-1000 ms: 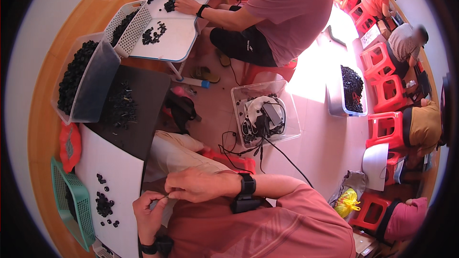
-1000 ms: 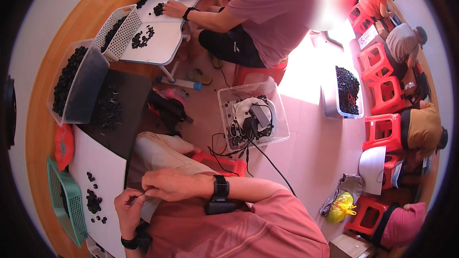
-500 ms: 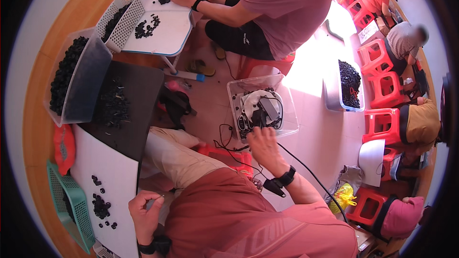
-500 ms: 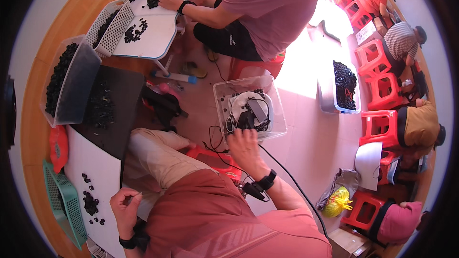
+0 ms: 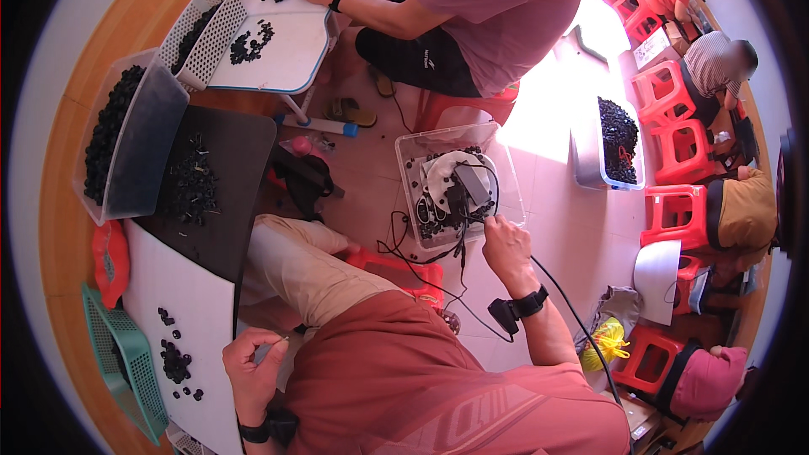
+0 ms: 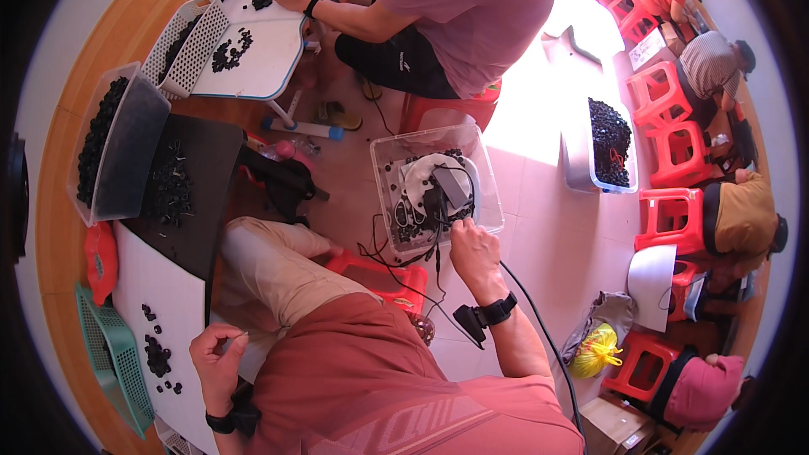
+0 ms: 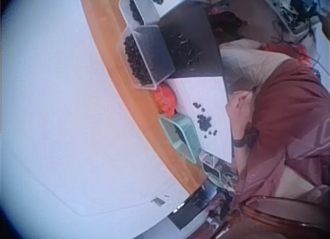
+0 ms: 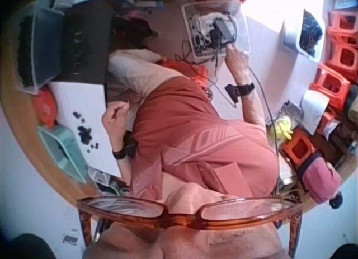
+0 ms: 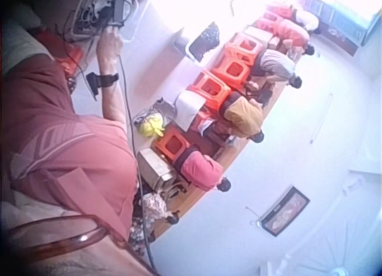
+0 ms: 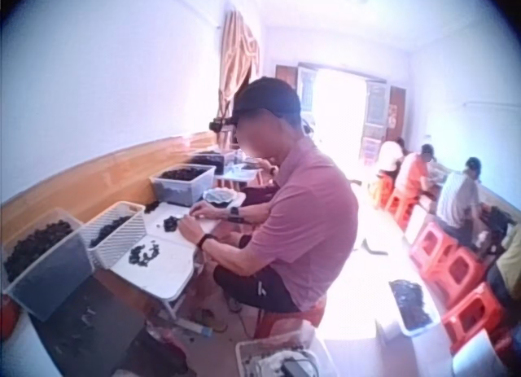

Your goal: Assembling small black plastic components by hand at a shared workbench.

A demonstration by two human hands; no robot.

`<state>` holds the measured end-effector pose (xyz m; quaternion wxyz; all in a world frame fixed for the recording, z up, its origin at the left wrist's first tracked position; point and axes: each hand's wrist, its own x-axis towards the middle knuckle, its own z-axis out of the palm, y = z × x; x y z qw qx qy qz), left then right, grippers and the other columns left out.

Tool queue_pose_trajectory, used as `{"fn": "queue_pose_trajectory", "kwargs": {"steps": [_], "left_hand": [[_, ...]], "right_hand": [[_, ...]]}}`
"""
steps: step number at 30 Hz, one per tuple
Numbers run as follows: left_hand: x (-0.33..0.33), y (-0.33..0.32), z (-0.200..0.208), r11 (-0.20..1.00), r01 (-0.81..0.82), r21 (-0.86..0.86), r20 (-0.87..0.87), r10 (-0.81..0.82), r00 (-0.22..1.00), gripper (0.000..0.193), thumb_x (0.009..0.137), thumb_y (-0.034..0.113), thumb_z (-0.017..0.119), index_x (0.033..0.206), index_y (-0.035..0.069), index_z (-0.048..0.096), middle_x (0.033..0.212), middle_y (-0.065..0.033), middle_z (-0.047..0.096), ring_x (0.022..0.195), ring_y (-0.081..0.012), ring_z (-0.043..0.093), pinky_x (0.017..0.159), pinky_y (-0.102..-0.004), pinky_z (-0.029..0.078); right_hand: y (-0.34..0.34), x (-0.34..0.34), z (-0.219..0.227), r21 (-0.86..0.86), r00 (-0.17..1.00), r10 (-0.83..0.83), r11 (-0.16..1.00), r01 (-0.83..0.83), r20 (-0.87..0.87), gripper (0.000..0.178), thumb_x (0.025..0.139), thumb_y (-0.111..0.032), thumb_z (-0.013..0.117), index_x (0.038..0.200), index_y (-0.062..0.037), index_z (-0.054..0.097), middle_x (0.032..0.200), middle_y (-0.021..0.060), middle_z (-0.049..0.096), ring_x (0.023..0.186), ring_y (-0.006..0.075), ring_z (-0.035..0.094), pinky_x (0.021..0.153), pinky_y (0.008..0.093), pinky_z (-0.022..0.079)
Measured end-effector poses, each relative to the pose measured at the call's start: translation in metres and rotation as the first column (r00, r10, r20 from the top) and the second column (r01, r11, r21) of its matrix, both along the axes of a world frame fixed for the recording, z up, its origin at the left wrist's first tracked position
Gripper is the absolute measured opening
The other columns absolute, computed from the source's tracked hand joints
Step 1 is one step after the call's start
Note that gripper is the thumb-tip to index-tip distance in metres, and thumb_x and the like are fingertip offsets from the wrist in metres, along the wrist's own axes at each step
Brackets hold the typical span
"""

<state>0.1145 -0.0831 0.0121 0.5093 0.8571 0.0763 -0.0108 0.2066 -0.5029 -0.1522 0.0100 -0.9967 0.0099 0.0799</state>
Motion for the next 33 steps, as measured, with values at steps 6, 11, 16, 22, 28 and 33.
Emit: {"fn": "queue_pose_trajectory", "kwargs": {"steps": [6, 11, 16, 22, 28, 33], "left_hand": [[0.000, -0.004, 0.000, 1.000, -0.020, 0.013, -0.003, 0.020, 1.000, 0.010, 0.083, -0.001, 0.078, 0.087, -0.001, 0.069, 0.083, -0.0077, 0.071, 0.075, -0.0147, 0.064, 0.071, -0.0267, 0.050], [-0.001, -0.004, 0.000, 0.999, -0.047, -0.013, 0.016, 0.047, 0.999, 0.010, 0.083, -0.001, 0.078, 0.087, -0.001, 0.069, 0.083, -0.0072, 0.071, 0.075, -0.0142, 0.064, 0.072, -0.0268, 0.050], [-0.005, -0.008, 0.008, 0.998, -0.063, -0.015, 0.063, 0.064, 0.996, 0.009, 0.083, -0.001, 0.078, 0.087, -0.001, 0.070, 0.083, -0.0072, 0.071, 0.076, -0.0143, 0.065, 0.072, -0.0269, 0.051], [-0.018, 0.001, 0.013, 0.994, -0.097, -0.040, 0.111, 0.101, 0.989, 0.010, 0.083, 0.002, 0.080, 0.089, -0.001, 0.072, 0.086, -0.0098, 0.073, 0.078, -0.0158, 0.068, 0.072, -0.0279, 0.053], [-0.044, 0.013, 0.024, 0.980, -0.193, -0.056, 0.155, 0.199, 0.968, 0.010, 0.085, 0.003, 0.079, 0.091, -0.001, 0.073, 0.086, -0.0095, 0.074, 0.079, -0.0151, 0.069, 0.073, -0.0268, 0.053], [-0.059, 0.026, 0.026, 0.969, -0.245, -0.026, 0.182, 0.246, 0.952, 0.009, 0.086, 0.005, 0.079, 0.091, -0.001, 0.074, 0.084, -0.0080, 0.074, 0.078, -0.0137, 0.069, 0.074, -0.0263, 0.054]], "right_hand": [[-0.012, 0.003, 0.013, 0.121, 0.998, 0.037, 0.992, -0.043, 0.053, 0.012, 0.081, -0.003, 0.059, 0.089, -0.0053, 0.068, 0.090, 0.0115, 0.069, 0.085, 0.0325, 0.072, 0.072, 0.0454, 0.058], [-0.014, 0.009, 0.025, 0.151, 0.983, 0.180, 0.974, -0.171, -0.046, 0.015, 0.081, -0.003, 0.059, 0.088, -0.0064, 0.072, 0.090, 0.0122, 0.071, 0.085, 0.0338, 0.072, 0.073, 0.0466, 0.056], [-0.003, 0.010, 0.028, 0.144, 0.956, 0.262, 0.959, -0.243, -0.134, 0.012, 0.080, -0.003, 0.060, 0.083, -0.0021, 0.072, 0.093, 0.0159, 0.072, 0.086, 0.0369, 0.072, 0.073, 0.0481, 0.057], [0.012, 0.011, 0.019, 0.106, 0.954, 0.298, 0.948, -0.301, 0.040, 0.010, 0.084, -0.010, 0.064, 0.084, -0.0044, 0.072, 0.095, 0.0139, 0.069, 0.094, 0.0338, 0.067, 0.078, 0.0449, 0.055], [0.090, 0.039, 0.059, 0.399, 0.894, 0.138, 0.859, -0.322, 0.425, 0.011, 0.090, -0.015, 0.066, 0.094, -0.0058, 0.070, 0.094, 0.0113, 0.068, 0.088, 0.0330, 0.067, 0.076, 0.0457, 0.053], [0.162, 0.057, 0.108, 0.551, 0.732, 0.084, 0.603, -0.577, 0.676, 0.012, 0.087, -0.011, 0.073, 0.097, -0.0060, 0.070, 0.096, 0.0106, 0.070, 0.082, 0.0325, 0.070, 0.070, 0.0412, 0.056]]}}
